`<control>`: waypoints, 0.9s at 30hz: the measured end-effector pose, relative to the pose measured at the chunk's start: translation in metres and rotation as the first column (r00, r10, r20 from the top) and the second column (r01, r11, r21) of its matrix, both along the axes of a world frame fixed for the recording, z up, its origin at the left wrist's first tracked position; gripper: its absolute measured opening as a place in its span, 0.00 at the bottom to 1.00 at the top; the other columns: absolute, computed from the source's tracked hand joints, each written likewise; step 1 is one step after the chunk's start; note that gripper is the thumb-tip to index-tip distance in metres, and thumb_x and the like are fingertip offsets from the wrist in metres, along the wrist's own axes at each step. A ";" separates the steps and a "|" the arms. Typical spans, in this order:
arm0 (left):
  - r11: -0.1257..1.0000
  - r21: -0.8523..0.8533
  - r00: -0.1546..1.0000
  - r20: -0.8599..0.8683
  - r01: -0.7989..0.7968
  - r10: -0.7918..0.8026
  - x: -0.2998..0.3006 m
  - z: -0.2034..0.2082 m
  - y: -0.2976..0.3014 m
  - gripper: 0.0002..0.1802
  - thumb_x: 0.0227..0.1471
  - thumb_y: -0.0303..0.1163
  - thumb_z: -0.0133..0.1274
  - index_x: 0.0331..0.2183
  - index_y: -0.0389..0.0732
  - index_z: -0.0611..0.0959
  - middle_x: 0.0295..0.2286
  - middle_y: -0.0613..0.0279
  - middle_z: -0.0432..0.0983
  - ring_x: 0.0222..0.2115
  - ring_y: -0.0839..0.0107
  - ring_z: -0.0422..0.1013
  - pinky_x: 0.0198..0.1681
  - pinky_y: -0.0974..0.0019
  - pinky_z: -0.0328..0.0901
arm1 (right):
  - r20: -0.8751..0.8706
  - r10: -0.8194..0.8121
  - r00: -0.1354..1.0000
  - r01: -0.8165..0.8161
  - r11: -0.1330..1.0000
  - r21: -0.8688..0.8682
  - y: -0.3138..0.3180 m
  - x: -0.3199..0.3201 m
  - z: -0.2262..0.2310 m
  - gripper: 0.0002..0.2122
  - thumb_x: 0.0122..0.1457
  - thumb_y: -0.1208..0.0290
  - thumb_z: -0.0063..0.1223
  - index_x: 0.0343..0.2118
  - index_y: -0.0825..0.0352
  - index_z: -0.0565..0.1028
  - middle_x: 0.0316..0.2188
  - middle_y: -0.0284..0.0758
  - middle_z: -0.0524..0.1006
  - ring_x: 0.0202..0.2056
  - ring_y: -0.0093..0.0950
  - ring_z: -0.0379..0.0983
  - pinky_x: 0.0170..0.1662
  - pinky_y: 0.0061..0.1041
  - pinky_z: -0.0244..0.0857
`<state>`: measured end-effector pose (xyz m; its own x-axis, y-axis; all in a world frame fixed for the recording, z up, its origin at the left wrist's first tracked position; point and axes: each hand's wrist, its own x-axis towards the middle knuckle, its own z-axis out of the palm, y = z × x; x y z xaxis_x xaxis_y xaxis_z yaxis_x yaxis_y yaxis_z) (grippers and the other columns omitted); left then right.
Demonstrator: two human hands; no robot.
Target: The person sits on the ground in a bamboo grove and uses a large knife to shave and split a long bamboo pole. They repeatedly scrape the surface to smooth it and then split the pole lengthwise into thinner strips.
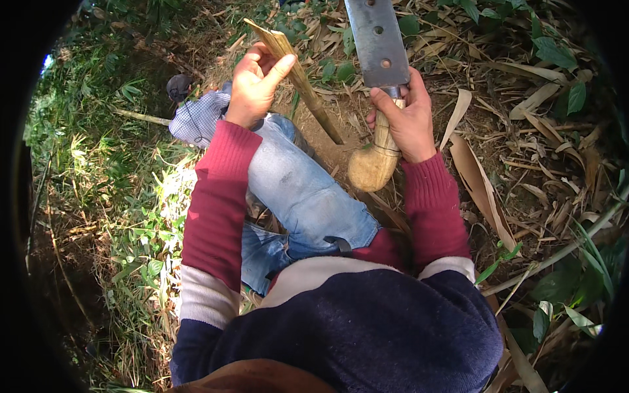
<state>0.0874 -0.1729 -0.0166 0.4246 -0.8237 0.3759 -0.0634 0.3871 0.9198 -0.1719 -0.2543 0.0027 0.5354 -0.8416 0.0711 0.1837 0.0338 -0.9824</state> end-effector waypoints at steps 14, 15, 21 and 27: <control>0.983 0.020 0.962 0.210 -0.183 0.175 0.012 -0.009 0.011 0.15 0.55 0.30 0.68 0.42 0.36 0.82 0.32 0.66 0.82 0.31 0.82 0.76 0.38 0.75 0.72 | -0.190 0.059 0.980 -0.096 0.977 -0.191 0.031 0.027 0.006 0.19 0.65 0.68 0.61 0.56 0.68 0.74 0.32 0.32 0.80 0.32 0.18 0.74 0.30 0.21 0.71; 0.988 0.011 0.966 0.208 -0.157 0.151 0.013 -0.011 0.010 0.16 0.54 0.30 0.68 0.42 0.36 0.81 0.32 0.65 0.82 0.31 0.82 0.77 0.38 0.74 0.72 | -0.205 0.018 0.979 -0.079 0.952 -0.296 0.032 0.028 0.004 0.19 0.65 0.67 0.62 0.56 0.69 0.74 0.33 0.33 0.81 0.32 0.19 0.75 0.31 0.22 0.71; 0.972 0.196 0.990 0.085 -0.129 0.114 0.025 -0.010 0.017 0.14 0.59 0.27 0.63 0.45 0.35 0.81 0.39 0.62 0.82 0.41 0.75 0.76 0.49 0.69 0.72 | -0.263 -0.089 0.961 -0.065 0.847 -0.527 0.041 0.035 0.005 0.21 0.62 0.65 0.64 0.54 0.72 0.76 0.34 0.40 0.84 0.32 0.26 0.80 0.37 0.26 0.72; 0.954 0.236 0.978 0.140 -0.184 0.154 0.015 -0.001 0.019 0.12 0.59 0.26 0.61 0.45 0.37 0.81 0.36 0.66 0.80 0.38 0.77 0.75 0.46 0.70 0.71 | -0.247 -0.083 0.965 -0.080 0.808 -0.583 0.044 0.039 0.003 0.18 0.66 0.69 0.61 0.56 0.70 0.75 0.28 0.26 0.78 0.25 0.14 0.71 0.28 0.16 0.65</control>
